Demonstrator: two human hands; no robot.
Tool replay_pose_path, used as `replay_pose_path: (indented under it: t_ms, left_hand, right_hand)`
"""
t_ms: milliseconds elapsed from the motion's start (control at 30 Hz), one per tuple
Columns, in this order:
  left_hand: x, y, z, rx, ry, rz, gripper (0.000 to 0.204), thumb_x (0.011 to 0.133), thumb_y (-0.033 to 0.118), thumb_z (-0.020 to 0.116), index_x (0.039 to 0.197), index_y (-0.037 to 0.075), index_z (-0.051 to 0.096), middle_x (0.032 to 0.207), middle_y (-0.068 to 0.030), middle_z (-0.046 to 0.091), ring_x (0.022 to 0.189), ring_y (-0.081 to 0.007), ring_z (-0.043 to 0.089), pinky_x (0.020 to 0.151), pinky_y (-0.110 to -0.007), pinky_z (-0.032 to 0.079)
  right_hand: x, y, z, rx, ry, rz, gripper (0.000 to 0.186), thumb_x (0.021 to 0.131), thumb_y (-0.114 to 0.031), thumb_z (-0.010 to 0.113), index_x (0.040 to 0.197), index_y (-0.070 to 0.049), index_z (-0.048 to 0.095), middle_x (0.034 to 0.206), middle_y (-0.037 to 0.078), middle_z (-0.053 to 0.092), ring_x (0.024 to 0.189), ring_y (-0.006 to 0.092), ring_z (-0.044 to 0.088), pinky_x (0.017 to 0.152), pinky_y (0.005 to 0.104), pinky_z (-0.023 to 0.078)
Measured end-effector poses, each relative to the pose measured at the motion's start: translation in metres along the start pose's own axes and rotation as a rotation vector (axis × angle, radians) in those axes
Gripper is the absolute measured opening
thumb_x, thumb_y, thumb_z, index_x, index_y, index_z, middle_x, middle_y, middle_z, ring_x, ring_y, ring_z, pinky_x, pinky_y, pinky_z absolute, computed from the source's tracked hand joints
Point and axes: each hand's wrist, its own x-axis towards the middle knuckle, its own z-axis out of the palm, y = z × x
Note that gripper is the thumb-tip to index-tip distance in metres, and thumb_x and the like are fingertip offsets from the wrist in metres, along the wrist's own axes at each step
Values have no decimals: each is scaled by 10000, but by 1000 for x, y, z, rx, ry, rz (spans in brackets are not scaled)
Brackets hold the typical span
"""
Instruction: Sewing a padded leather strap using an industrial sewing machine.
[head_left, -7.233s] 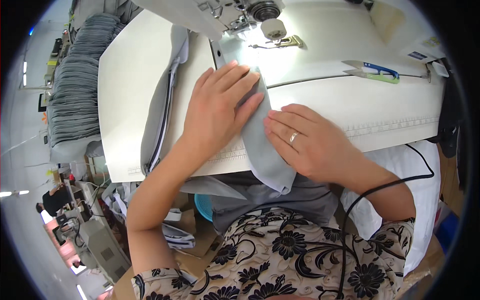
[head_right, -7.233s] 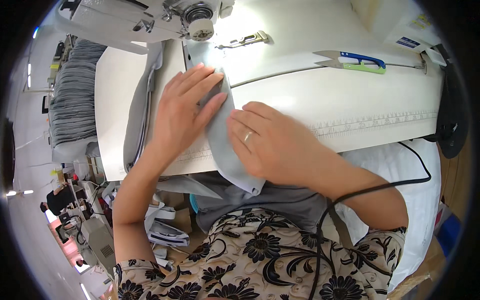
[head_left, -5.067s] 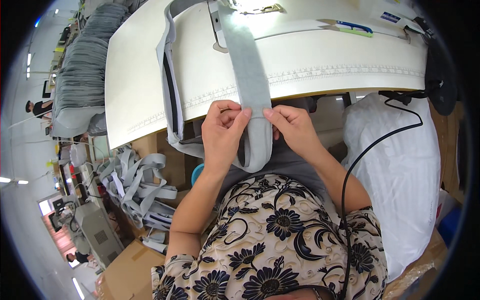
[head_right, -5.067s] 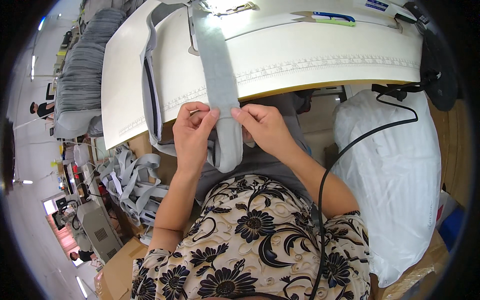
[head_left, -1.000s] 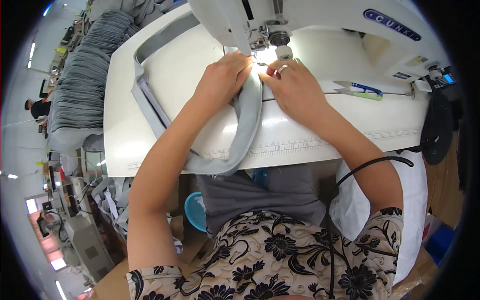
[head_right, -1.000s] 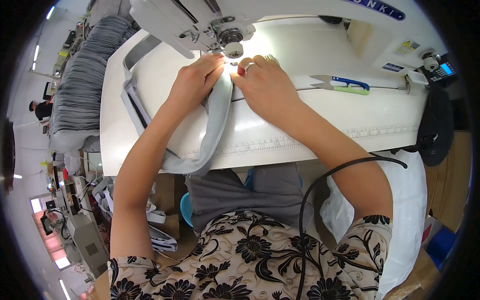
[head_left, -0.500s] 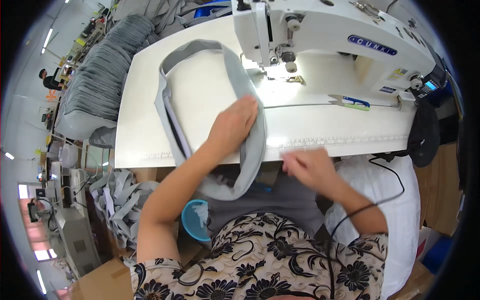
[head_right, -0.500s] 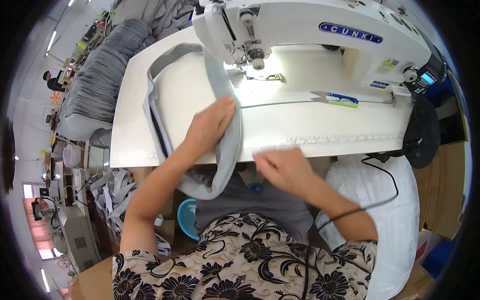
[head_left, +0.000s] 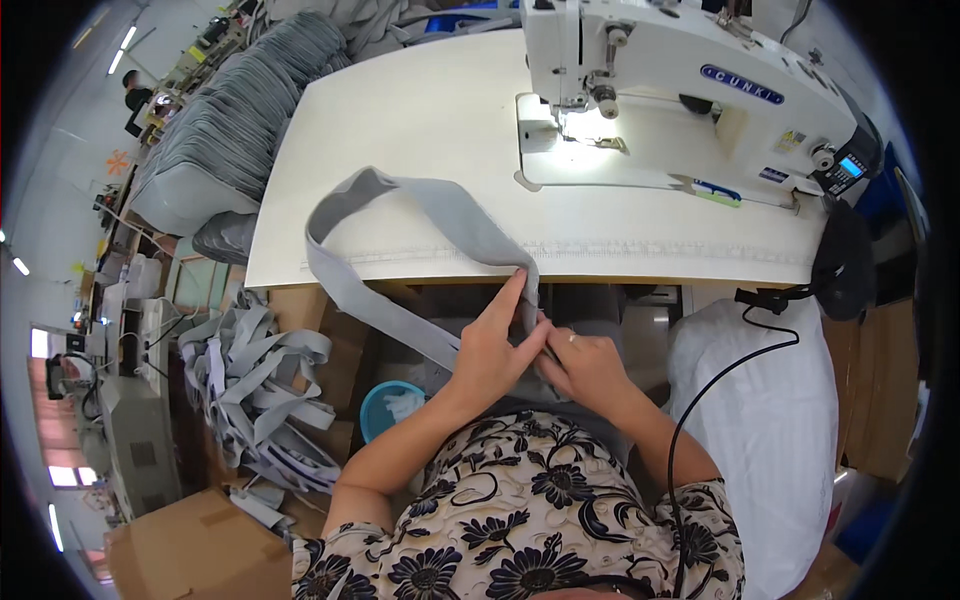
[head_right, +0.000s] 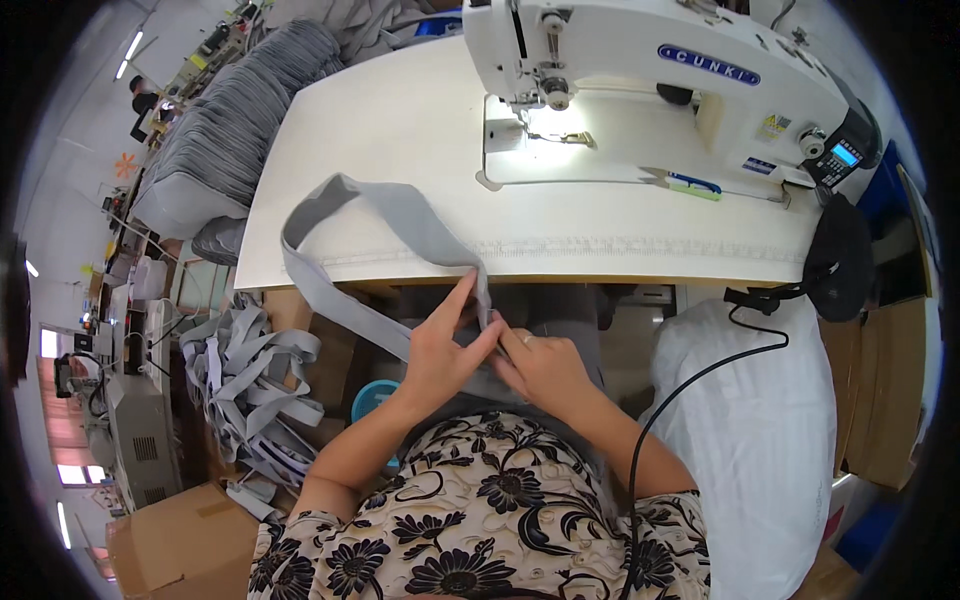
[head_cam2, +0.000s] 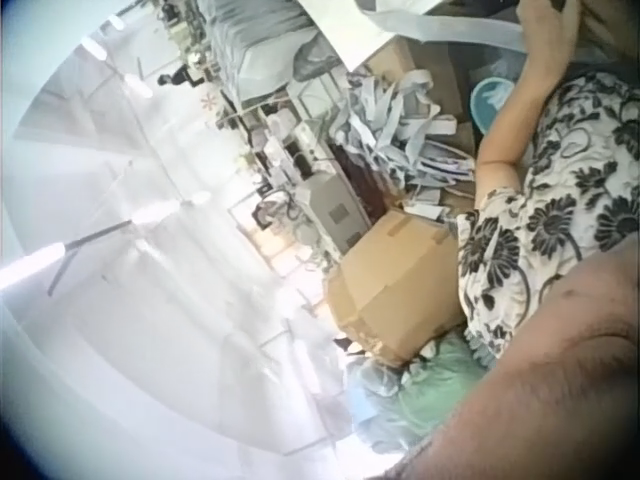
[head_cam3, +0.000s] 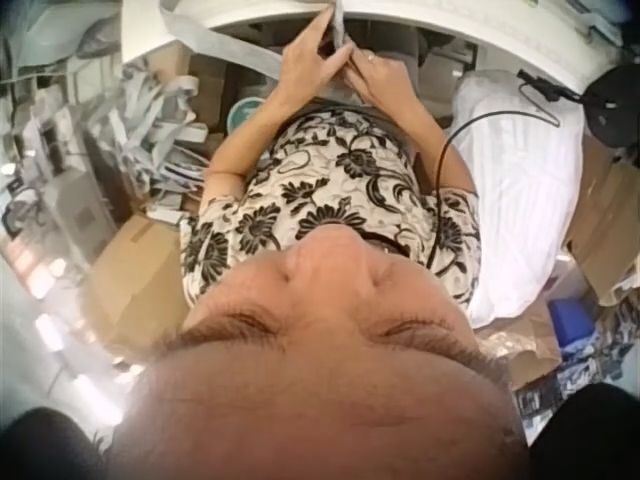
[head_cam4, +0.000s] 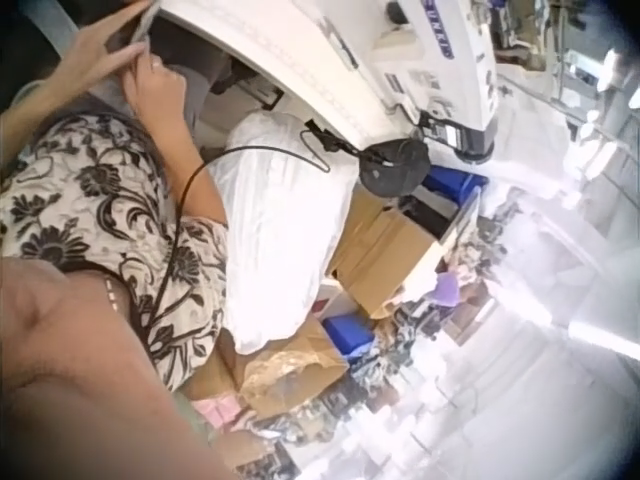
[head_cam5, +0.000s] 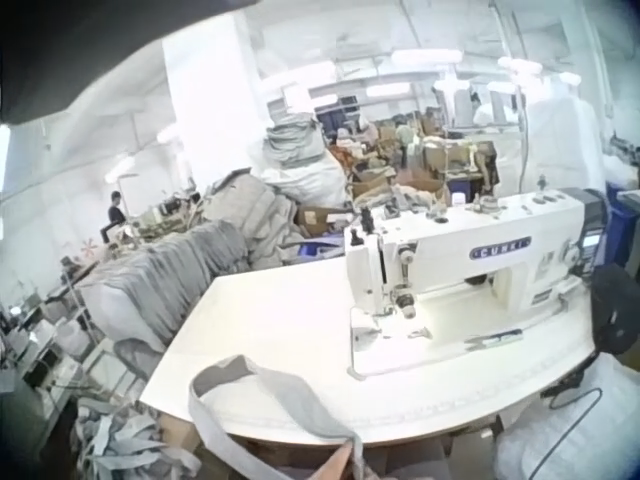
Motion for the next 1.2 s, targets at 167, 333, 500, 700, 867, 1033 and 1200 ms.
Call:
replay_pose_path:
  t_ms: [167, 333, 500, 700, 867, 1033, 1200]
  left_hand:
    - [3, 19, -26, -885, -160, -204, 461, 904, -57, 529, 1360, -23, 472, 1073, -44, 598, 910, -78, 561, 767, -217, 457]
    - [23, 70, -46, -1031, -426, -50, 443, 910, -51, 504, 1349, 1, 492, 983, -5, 587, 815, -35, 494, 678, -194, 403]
    - [36, 83, -70, -977, -243, 75, 432, 907, -60, 480, 1338, -32, 484, 1092, -70, 634, 945, -71, 569, 795, -214, 450]
    - [49, 69, -96, -866, -217, 100, 478, 881, -72, 467, 1356, -20, 475, 1089, -85, 655, 932, -78, 592, 776, -215, 462]
    - [34, 66, -108, -711, -323, -43, 611, 875, 40, 644, 1438, 42, 407, 931, -11, 648, 783, -41, 540, 674, -196, 422]
    - [-29, 10, -65, -600, -559, -207, 283, 851, 222, 740, 1028, 13, 670, 889, -57, 711, 860, -84, 623, 785, -265, 498]
    - [-84, 0, -107, -435, -120, -238, 377, 784, 232, 791, 1062, 14, 658, 921, -59, 692, 835, -103, 621, 755, -274, 498]
  right_hand:
    - [8, 7, -49, 170, 435, -168, 699, 737, -79, 747, 1368, -11, 453, 1277, 181, 587, 1149, 361, 580, 958, 400, 474]
    - [52, -21, -89, 277, 469, -299, 613, 778, -60, 657, 1351, 10, 450, 1359, 188, 525, 1301, 367, 463, 1052, 415, 397]
    - [64, -33, -117, 731, 37, -331, 580, 772, -92, 696, 1311, 13, 510, 1354, 143, 537, 1279, 270, 480, 1056, 367, 379]
    - [77, -38, -118, 874, -29, -130, 507, 811, -83, 702, 1294, -14, 562, 1184, 78, 645, 1090, 131, 564, 960, 297, 438]
    - [107, -28, -142, 976, 303, -166, 381, 872, -5, 547, 1248, 6, 609, 1039, 117, 701, 938, 157, 659, 854, 298, 525]
    - [146, -38, -179, 772, 436, -238, 332, 924, -75, 497, 1222, 6, 620, 946, 114, 688, 832, 167, 658, 746, 283, 532]
    - [169, 19, -150, 378, -20, 106, 237, 837, -31, 496, 970, -29, 692, 821, 101, 688, 669, 158, 666, 655, 309, 510]
